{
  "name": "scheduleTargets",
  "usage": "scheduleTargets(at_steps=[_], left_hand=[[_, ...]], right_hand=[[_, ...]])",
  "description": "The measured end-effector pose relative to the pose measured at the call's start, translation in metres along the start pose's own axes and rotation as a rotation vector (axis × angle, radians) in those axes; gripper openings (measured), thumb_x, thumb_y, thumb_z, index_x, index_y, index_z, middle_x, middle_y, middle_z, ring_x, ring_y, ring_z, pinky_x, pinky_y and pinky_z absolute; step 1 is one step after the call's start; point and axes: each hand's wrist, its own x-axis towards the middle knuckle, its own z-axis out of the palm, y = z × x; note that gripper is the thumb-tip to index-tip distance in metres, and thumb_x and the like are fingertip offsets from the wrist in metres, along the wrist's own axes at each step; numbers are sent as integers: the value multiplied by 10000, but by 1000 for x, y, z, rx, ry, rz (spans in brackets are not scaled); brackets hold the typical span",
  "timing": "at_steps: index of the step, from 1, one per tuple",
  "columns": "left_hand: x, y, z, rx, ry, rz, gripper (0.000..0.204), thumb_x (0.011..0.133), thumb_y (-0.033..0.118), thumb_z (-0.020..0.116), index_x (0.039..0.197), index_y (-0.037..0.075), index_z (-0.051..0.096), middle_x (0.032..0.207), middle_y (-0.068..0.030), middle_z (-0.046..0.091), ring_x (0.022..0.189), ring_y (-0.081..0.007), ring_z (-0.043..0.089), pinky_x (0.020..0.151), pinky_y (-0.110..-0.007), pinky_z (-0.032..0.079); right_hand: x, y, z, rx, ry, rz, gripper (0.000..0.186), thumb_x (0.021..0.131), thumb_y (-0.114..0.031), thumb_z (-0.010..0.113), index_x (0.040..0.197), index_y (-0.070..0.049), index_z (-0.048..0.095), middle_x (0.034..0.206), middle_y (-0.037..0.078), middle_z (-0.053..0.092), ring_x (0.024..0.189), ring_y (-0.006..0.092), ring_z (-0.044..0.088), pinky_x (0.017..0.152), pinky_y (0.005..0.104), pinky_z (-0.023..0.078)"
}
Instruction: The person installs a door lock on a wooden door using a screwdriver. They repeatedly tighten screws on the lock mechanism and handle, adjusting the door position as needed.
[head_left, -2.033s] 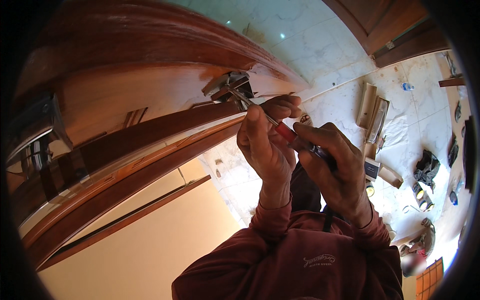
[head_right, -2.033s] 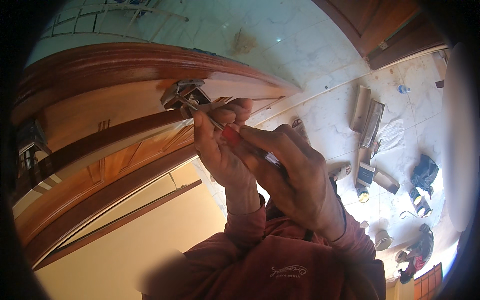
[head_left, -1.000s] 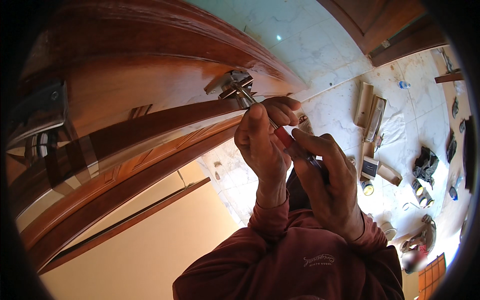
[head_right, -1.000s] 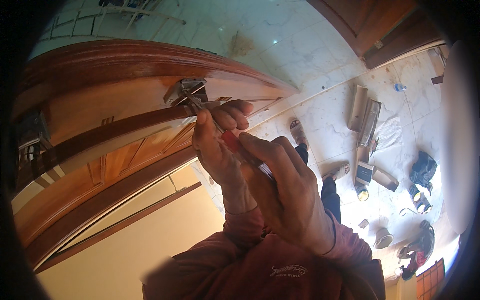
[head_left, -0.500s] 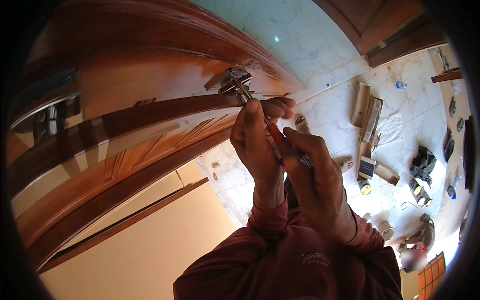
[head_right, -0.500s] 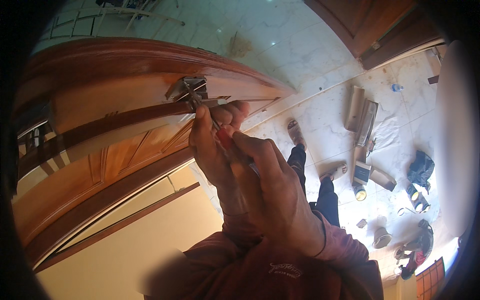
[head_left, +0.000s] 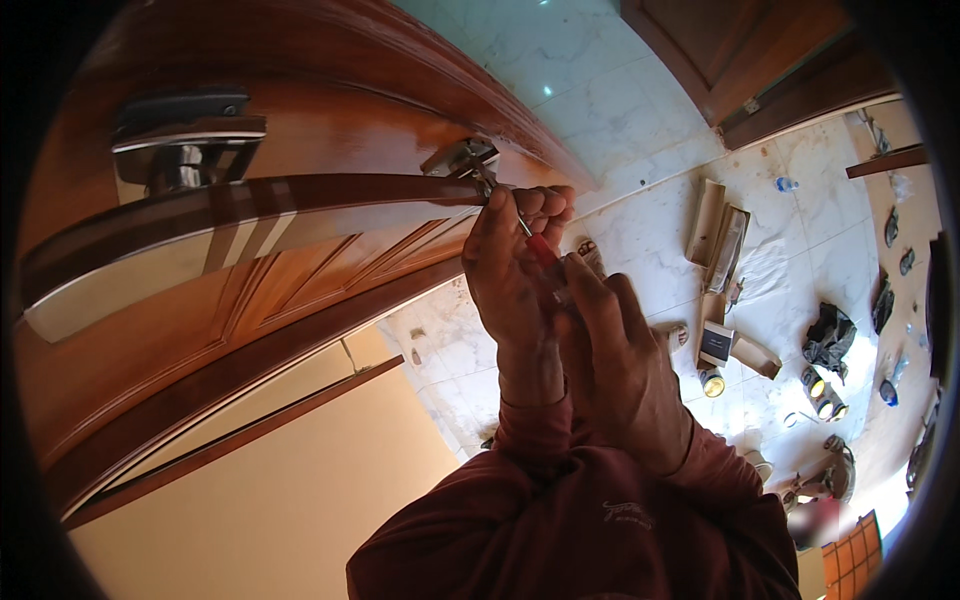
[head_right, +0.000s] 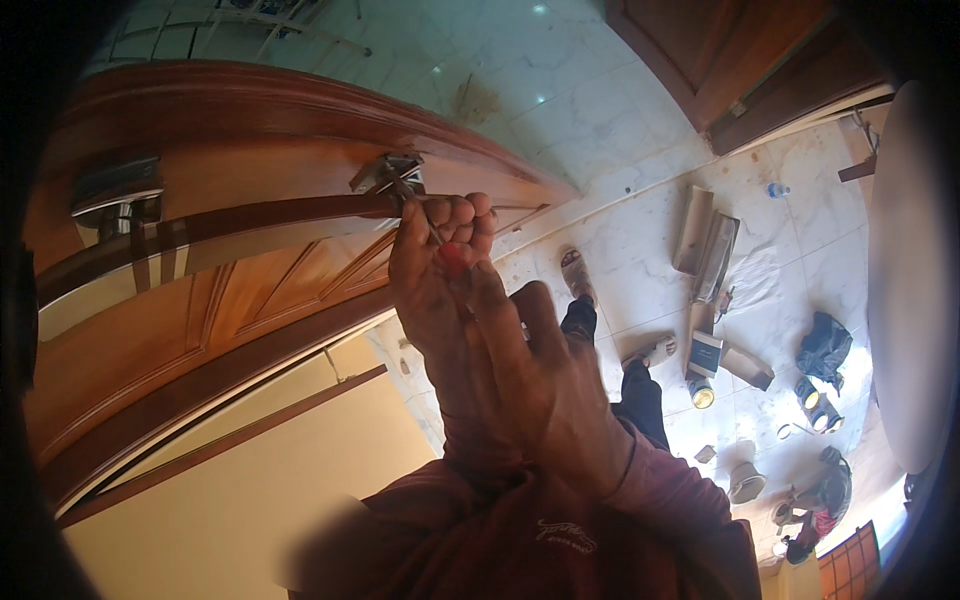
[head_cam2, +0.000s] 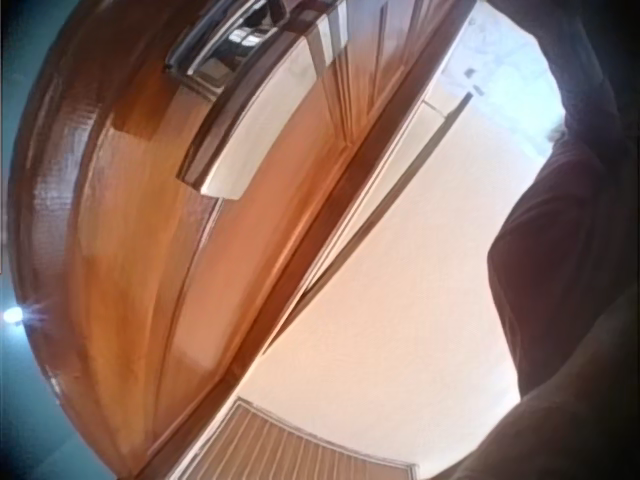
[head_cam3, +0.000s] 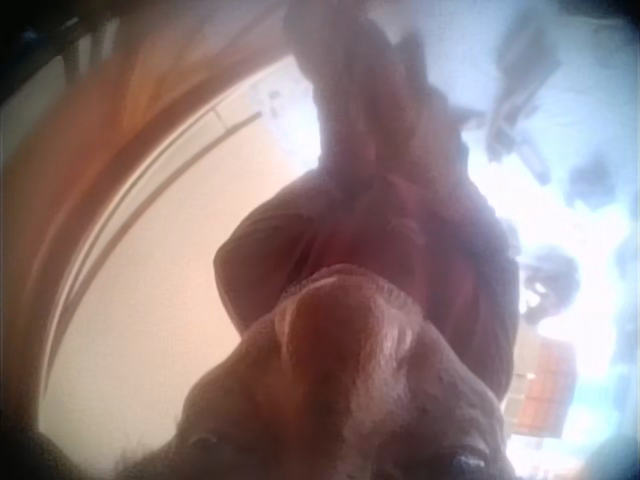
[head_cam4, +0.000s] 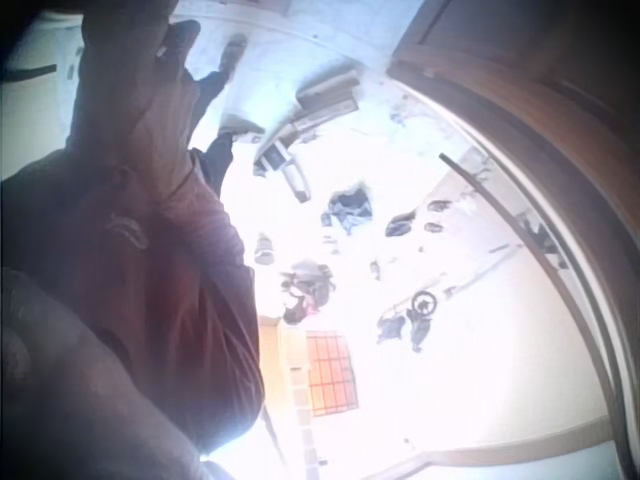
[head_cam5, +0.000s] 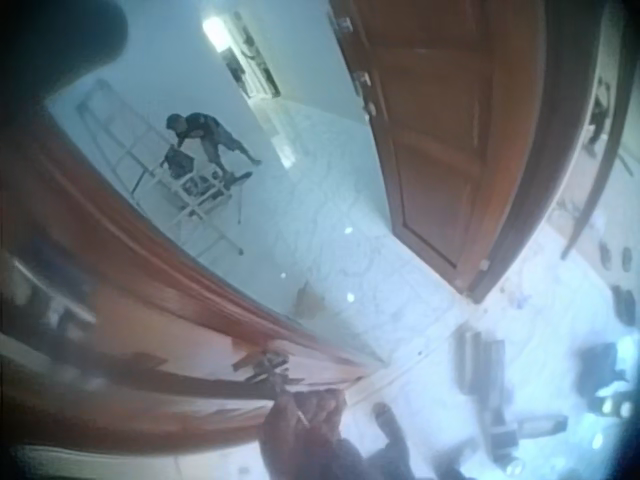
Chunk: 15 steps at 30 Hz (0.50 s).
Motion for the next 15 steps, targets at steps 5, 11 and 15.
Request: scheduleTargets(at_steps=[5, 11, 15], left_hand=[[5, 3, -8, -60, -52, -66, 295, 992, 298, 593, 938, 12, 638, 888, -80, 656, 899, -218, 646, 941, -418, 509], [0, 13, 0, -112, -50, -139, 261, 976, 282, 623, 990, 22, 641, 876, -74, 661, 865, -201, 648, 938, -402, 507], [5, 4, -6, -90, -118, -77, 263, 1000, 310, 588, 1030, 49, 589, 962, -45, 607, 941, -198, 598, 896, -352, 471]], right_hand=[[2, -8, 5, 786, -15, 356, 317, 1018, -101, 490, 1317, -10, 443, 913, 120, 602, 603, 142, 560, 497, 300, 444], [9, 7, -17, 1448, -238, 631, 336, 997, -104, 535, 1311, -14, 454, 890, 150, 616, 633, 182, 603, 528, 339, 484], [15, 8, -12, 1120, -172, 493, 351, 983, -106, 564, 1307, -16, 460, 875, 170, 626, 653, 209, 632, 549, 364, 511]])
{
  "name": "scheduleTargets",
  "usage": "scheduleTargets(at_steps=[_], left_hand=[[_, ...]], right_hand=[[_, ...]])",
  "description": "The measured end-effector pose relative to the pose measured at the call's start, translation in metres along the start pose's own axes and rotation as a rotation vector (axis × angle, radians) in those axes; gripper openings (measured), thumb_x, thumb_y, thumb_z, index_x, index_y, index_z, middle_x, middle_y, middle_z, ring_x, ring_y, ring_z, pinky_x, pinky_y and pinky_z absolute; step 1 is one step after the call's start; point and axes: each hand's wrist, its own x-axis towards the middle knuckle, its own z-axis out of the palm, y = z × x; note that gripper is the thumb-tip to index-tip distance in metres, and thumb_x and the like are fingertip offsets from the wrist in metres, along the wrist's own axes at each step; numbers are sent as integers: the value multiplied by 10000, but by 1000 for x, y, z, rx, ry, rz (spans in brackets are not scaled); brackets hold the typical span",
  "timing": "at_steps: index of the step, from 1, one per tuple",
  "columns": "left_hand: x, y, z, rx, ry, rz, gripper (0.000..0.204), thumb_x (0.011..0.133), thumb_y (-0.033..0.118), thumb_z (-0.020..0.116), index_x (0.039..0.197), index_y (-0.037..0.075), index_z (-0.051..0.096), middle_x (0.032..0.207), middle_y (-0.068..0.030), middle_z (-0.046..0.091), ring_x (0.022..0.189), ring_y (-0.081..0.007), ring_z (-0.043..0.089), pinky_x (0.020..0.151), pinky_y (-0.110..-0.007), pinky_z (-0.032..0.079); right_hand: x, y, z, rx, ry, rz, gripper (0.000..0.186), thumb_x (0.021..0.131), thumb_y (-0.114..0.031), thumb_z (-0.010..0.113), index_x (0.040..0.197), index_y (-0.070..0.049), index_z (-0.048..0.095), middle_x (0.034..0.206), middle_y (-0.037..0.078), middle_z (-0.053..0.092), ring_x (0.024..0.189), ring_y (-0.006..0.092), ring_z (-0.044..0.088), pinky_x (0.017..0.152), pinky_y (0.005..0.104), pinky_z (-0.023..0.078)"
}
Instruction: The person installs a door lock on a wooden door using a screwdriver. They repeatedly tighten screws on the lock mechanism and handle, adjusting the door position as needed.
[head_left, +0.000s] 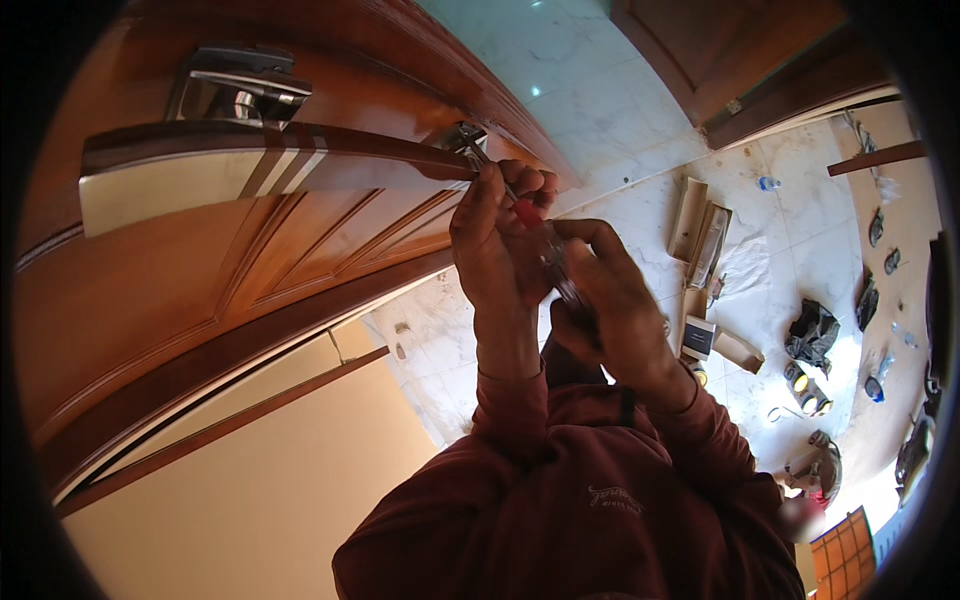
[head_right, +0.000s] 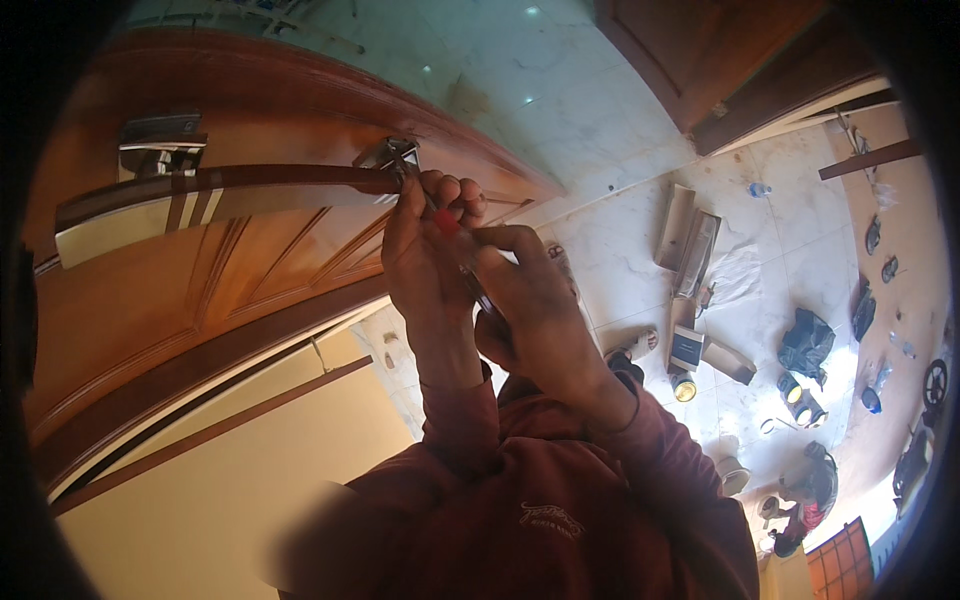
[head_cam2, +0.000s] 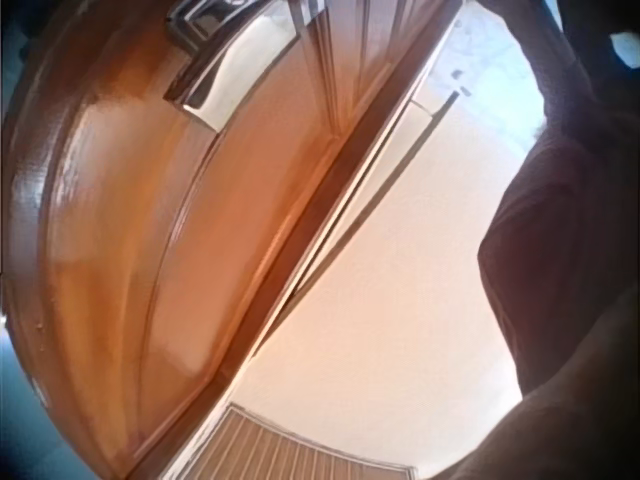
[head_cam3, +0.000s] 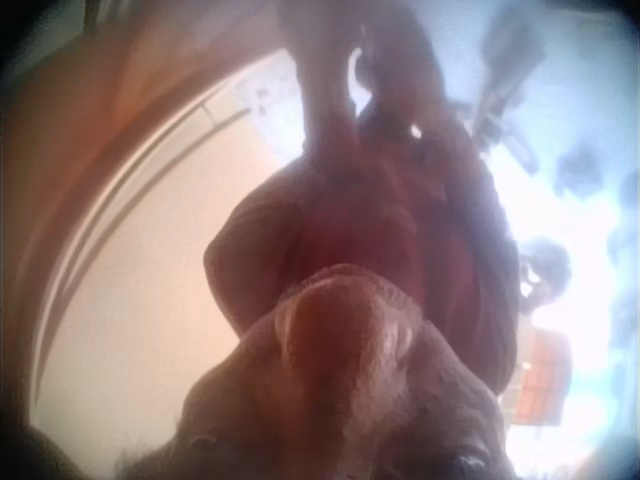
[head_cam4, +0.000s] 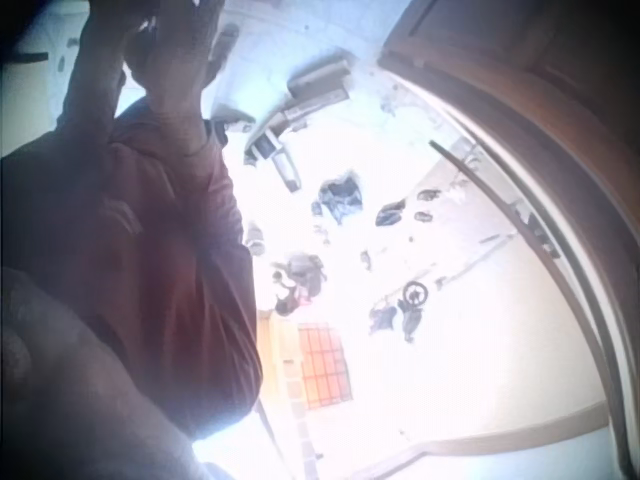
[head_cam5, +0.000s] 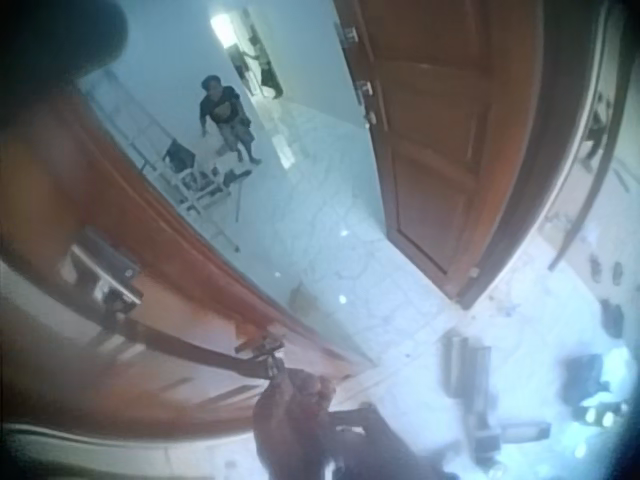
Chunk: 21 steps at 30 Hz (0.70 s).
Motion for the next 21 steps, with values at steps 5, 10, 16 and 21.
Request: scheduleTargets(at_steps=[5, 10, 16, 21], left_hand=[[-4, -1, 1, -22, 67, 20, 275, 966, 282, 635, 1036, 16, 648, 912, -97, 683, 898, -210, 658, 875, -389, 512], [1, 17, -3, -16, -113, -112, 272, 983, 281, 608, 1046, 19, 646, 868, -83, 685, 860, -203, 661, 857, -376, 509], [-3, 8, 0, 98, -9, 54, 260, 991, 270, 597, 1036, 19, 650, 772, -59, 678, 812, -201, 659, 831, -362, 503], [-5, 10, -3, 66, 6, 43, 248, 996, 235, 581, 1063, 6, 650, 824, -99, 709, 816, -205, 681, 829, -357, 531]], right_hand=[[-6, 14, 16, -1092, 242, -497, 352, 981, -139, 583, 1296, -28, 473, 857, 177, 636, 633, 215, 636, 536, 371, 519], [1, 19, -5, 667, -109, 225, 330, 1034, -309, 505, 1254, -64, 504, 837, 100, 633, 463, 111, 476, 380, 281, 382], [0, 25, 6, -273, 81, -240, 357, 1046, -384, 450, 1197, -68, 518, 805, 70, 597, 426, 81, 401, 345, 261, 308], [20, 40, 1, -1151, 243, -997, 340, 1048, -353, 450, 1183, -49, 521, 784, 77, 575, 431, 91, 420, 347, 262, 324]])
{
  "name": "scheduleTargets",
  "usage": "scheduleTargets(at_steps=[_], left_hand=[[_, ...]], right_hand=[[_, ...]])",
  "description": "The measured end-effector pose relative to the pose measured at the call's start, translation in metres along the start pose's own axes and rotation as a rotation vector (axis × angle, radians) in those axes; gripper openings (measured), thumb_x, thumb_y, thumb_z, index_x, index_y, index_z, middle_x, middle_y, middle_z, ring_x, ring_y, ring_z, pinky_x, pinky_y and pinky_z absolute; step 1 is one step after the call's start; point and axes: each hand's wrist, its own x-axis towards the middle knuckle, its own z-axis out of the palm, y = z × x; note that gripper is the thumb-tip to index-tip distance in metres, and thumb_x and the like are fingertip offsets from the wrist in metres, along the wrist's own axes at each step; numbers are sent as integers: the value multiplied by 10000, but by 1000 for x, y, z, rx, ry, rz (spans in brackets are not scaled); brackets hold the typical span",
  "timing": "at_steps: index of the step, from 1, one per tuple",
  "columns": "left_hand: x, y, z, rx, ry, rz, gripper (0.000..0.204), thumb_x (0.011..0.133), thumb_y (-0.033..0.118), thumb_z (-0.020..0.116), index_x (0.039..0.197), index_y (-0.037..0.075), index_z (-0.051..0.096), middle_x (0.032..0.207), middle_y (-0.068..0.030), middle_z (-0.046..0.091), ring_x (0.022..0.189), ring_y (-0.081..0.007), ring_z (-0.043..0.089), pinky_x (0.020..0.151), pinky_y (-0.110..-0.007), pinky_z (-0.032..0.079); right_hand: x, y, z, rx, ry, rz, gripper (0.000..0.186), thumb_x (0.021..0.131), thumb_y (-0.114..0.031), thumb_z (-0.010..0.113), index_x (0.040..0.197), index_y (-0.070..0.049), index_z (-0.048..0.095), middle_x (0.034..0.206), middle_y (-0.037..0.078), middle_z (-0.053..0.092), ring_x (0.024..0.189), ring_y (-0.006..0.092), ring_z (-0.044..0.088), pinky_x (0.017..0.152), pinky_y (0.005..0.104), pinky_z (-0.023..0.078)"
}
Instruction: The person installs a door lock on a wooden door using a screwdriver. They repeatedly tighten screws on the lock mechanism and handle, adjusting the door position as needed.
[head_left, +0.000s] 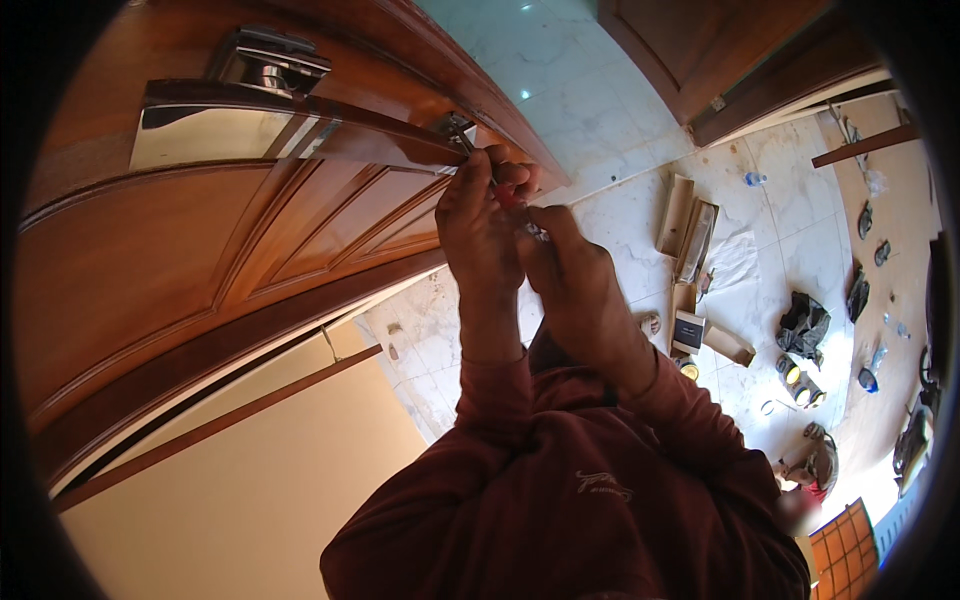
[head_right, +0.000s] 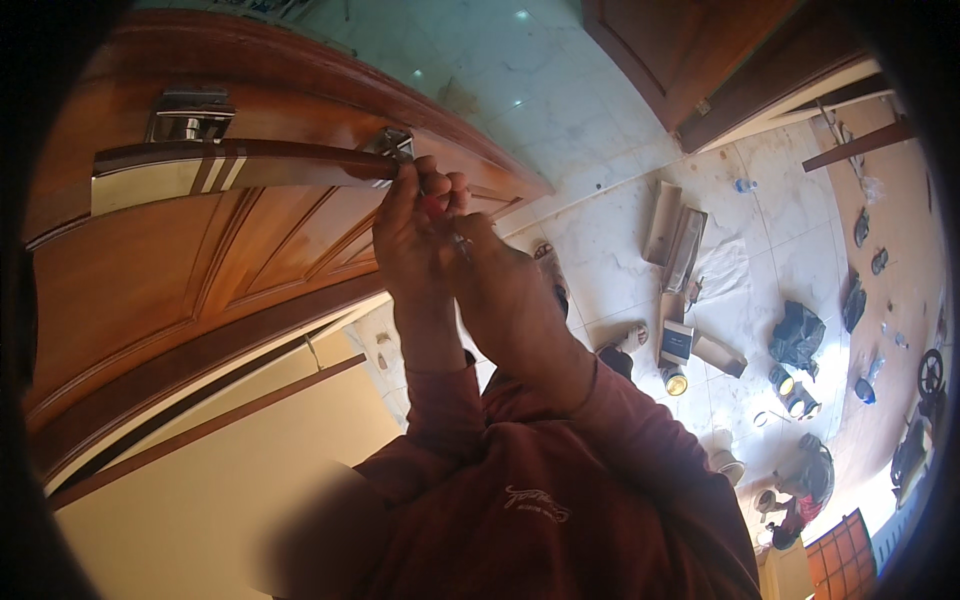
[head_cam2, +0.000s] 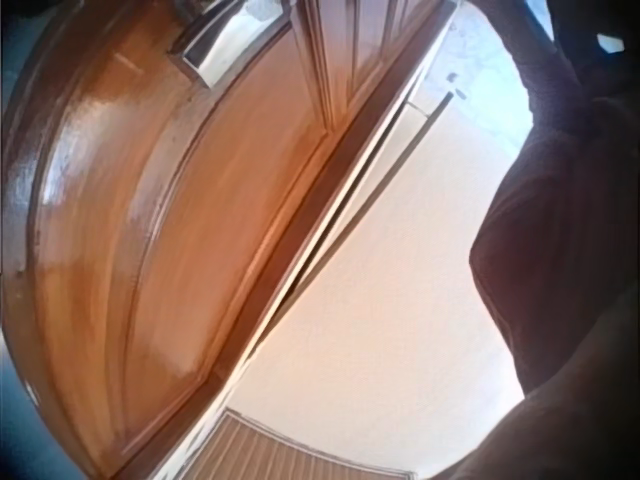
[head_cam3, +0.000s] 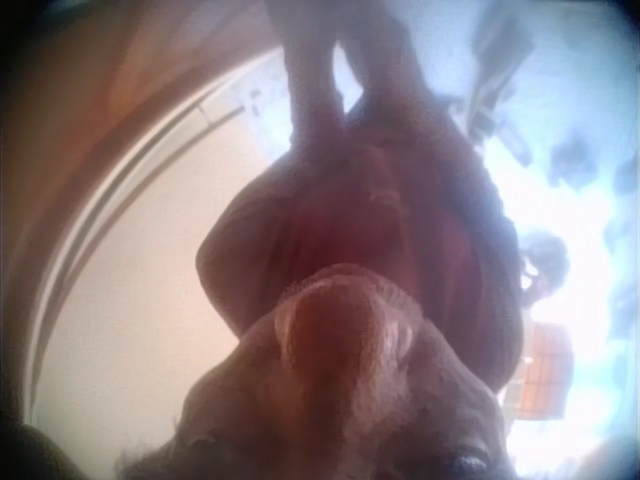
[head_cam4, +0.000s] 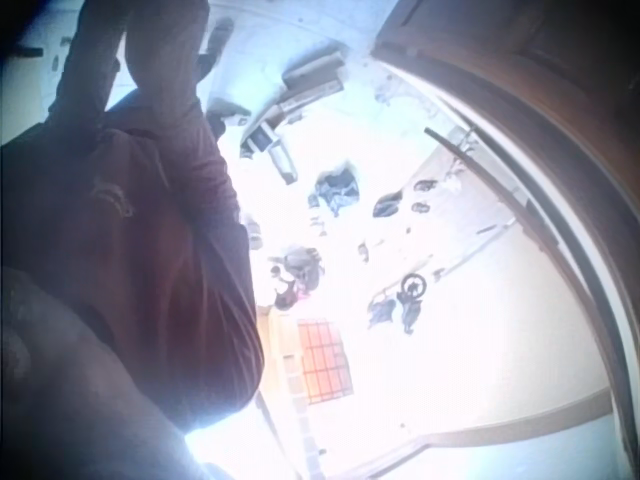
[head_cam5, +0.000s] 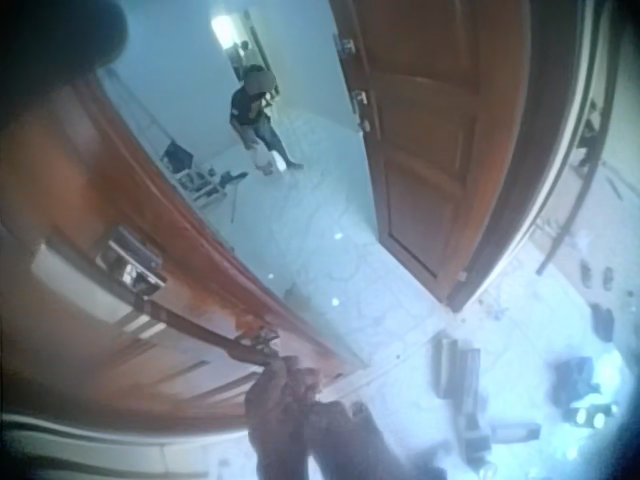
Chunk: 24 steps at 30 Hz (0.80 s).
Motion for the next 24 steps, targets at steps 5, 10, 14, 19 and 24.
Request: scheduleTargets(at_steps=[5, 10, 14, 19, 24], left_hand=[[5, 3, 0, -62, -159, -85, 237, 985, 226, 605, 1061, 7, 653, 841, -103, 705, 823, -215, 678, 839, -367, 529], [2, 0, -2, -48, -75, 2, 201, 974, 191, 615, 1014, 3, 672, 826, -107, 694, 811, -224, 679, 831, -386, 531], [4, 12, -2, 25, -38, -54, 196, 958, 188, 638, 983, -2, 682, 799, -99, 688, 763, -203, 671, 778, -365, 527], [4, 14, 9, 129, 46, -17, 222, 941, 212, 672, 973, -8, 684, 787, -87, 687, 707, -180, 657, 704, -308, 517], [7, 5, 0, 167, 42, 15, 240, 939, 227, 682, 990, -7, 679, 822, -99, 697, 755, -194, 682, 719, -287, 525]], right_hand=[[1, 8, -29, 1954, -124, 1224, 219, 1041, -162, 450, 1191, -11, 500, 806, 73, 564, 450, 79, 456, 346, 198, 327], [2, -10, -16, 562, -153, 361, 194, 1014, -118, 503, 1173, -11, 480, 805, 82, 546, 483, 97, 485, 393, 252, 385], [2, -39, -7, 570, -50, 530, 223, 971, -72, 577, 1159, -27, 466, 817, 77, 532, 511, 119, 505, 442, 302, 435], [-1, -19, -18, 2079, -72, 1140, 256, 1055, -274, 453, 1215, -81, 498, 854, 25, 553, 448, 68, 427, 369, 223, 299], [8, -32, -22, 369, -134, 513, 272, 948, -104, 533, 1207, -24, 514, 828, 131, 573, 500, 275, 561, 464, 380, 475]])
